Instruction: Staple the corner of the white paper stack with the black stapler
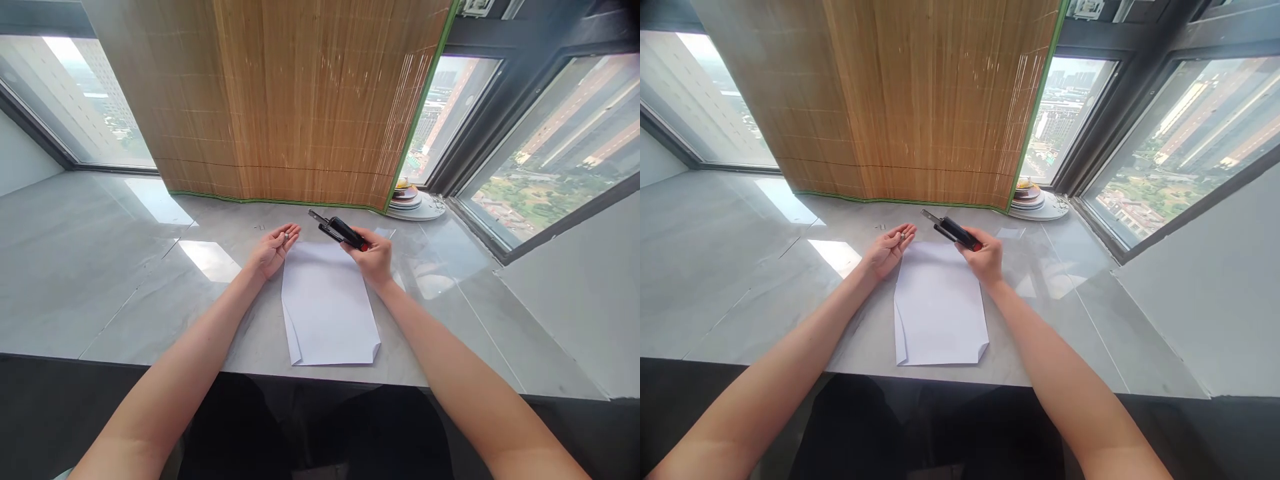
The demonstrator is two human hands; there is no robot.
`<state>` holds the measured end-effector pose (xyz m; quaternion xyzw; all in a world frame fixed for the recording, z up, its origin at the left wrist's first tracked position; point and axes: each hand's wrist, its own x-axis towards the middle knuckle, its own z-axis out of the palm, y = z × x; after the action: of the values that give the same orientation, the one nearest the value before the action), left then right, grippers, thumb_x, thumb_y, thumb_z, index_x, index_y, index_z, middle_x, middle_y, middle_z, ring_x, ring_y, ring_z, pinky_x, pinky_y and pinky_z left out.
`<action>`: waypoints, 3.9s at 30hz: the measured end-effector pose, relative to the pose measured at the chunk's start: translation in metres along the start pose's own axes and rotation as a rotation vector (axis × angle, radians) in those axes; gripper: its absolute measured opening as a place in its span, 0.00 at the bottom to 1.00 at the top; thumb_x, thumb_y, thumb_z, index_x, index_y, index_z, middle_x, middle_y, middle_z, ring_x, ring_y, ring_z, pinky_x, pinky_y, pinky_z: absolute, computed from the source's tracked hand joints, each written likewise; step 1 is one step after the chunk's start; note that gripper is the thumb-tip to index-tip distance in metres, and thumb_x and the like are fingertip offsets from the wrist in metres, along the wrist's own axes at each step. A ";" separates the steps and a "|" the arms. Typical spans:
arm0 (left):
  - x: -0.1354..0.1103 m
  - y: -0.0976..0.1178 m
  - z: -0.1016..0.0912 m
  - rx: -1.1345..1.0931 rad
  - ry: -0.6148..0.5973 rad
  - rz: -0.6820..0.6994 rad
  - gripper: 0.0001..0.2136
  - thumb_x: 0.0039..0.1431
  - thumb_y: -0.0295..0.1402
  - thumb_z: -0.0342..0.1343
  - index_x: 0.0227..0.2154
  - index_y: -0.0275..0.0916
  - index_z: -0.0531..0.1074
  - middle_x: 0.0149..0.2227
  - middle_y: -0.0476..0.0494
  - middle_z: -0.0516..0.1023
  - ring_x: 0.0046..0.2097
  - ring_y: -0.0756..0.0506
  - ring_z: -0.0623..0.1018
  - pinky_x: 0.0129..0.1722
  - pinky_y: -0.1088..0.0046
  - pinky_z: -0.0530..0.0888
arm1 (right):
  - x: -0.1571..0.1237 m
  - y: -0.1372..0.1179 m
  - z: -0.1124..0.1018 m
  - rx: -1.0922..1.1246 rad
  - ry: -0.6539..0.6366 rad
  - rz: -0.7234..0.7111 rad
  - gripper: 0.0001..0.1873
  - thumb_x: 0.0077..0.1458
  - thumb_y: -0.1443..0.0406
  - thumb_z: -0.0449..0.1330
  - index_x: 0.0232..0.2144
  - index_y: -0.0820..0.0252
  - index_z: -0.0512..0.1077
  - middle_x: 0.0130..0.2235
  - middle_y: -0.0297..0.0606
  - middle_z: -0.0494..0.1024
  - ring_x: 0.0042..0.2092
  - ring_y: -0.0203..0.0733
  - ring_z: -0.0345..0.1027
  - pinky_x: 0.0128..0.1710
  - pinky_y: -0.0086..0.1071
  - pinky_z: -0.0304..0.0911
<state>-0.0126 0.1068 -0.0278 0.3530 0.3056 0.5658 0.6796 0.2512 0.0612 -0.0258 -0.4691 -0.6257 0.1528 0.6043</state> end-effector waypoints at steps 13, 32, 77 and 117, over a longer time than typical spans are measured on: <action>-0.018 0.021 0.012 0.037 -0.095 0.351 0.17 0.66 0.25 0.62 0.55 0.47 0.76 0.69 0.42 0.74 0.75 0.38 0.67 0.75 0.55 0.65 | -0.002 0.005 0.002 0.194 -0.571 0.344 0.21 0.43 0.61 0.75 0.42 0.59 0.84 0.40 0.37 0.86 0.43 0.46 0.79 0.49 0.40 0.74; -0.037 0.013 0.026 0.263 -0.363 0.104 0.29 0.46 0.33 0.82 0.52 0.45 0.78 0.51 0.39 0.84 0.53 0.35 0.85 0.61 0.53 0.78 | -0.022 -0.044 0.014 -0.098 -0.389 -0.509 0.12 0.72 0.60 0.61 0.55 0.45 0.78 0.57 0.38 0.84 0.61 0.49 0.74 0.63 0.50 0.71; -0.002 0.011 -0.024 1.824 0.319 0.041 0.30 0.72 0.35 0.44 0.74 0.32 0.64 0.78 0.30 0.56 0.79 0.28 0.54 0.76 0.37 0.50 | 0.028 0.086 -0.068 -0.211 0.243 0.615 0.09 0.48 0.67 0.62 0.31 0.58 0.82 0.27 0.35 0.82 0.33 0.46 0.81 0.41 0.36 0.75; 0.005 -0.003 -0.012 0.532 0.069 0.291 0.24 0.57 0.52 0.71 0.45 0.36 0.84 0.47 0.34 0.86 0.52 0.37 0.85 0.61 0.52 0.80 | -0.005 0.014 0.000 -0.040 -0.547 -0.214 0.20 0.60 0.64 0.68 0.55 0.52 0.80 0.49 0.42 0.86 0.48 0.51 0.76 0.51 0.45 0.73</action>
<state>-0.0202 0.1125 -0.0371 0.5394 0.4120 0.5690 0.4643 0.2559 0.0645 -0.0401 -0.3537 -0.8141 0.1968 0.4165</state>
